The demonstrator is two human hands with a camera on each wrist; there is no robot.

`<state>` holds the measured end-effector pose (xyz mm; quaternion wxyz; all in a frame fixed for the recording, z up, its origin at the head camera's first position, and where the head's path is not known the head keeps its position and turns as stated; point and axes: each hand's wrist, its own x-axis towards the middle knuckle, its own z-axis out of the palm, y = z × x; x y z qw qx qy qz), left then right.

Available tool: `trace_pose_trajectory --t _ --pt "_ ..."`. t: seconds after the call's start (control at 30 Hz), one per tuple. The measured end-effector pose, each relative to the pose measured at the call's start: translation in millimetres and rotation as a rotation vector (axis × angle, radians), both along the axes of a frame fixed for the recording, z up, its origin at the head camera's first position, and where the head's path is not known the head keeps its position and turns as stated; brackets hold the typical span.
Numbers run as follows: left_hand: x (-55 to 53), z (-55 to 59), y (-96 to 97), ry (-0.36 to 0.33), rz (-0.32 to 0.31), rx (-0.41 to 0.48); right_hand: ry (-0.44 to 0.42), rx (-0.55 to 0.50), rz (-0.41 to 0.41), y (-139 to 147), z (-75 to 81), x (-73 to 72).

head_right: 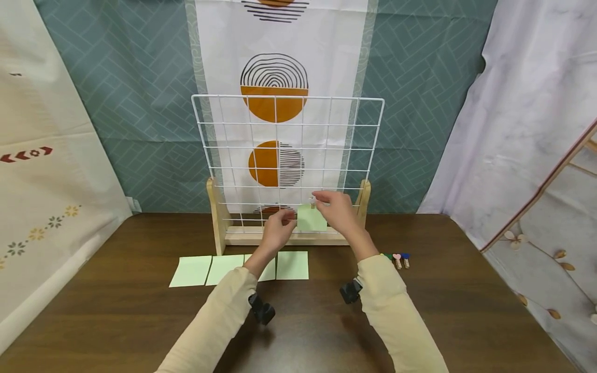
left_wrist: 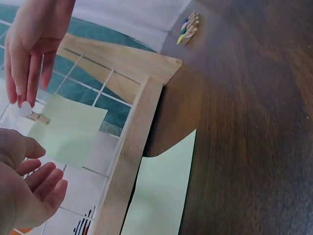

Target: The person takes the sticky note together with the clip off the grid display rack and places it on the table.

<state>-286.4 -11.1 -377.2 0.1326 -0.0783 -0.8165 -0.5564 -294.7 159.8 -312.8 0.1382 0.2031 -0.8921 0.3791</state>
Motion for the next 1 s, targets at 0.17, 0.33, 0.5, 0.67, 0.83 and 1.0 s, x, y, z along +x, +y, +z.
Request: trace_pose_trajectory --t 0.17,0.33,0.5,0.67,0.83,1.0 --pt "-5.0 -2.1 0.6 -0.020 0.010 -0.060 -0.030 0.003 0.023 -6.7 -1.5 -3.6" --pt "-8.4 -0.2 2.7 -0.016 0.031 -0.103 -0.046 0.023 0.021 -10.8 -0.9 -7.2" --pt "-10.8 2.4 5.2 -0.033 0.064 -0.127 -0.069 0.040 0.004 -12.6 -0.6 -10.5" --pt "-12.8 1.7 5.8 -0.028 0.067 -0.153 -0.063 0.060 -0.010 -13.2 -1.0 -13.7" --pt "-13.6 2.2 6.2 -0.020 0.062 -0.173 -0.055 0.075 -0.026 -14.2 0.6 -16.1" --pt "-13.9 3.1 5.9 -0.031 0.038 -0.181 -0.046 0.083 -0.040 -15.1 1.4 -16.2"
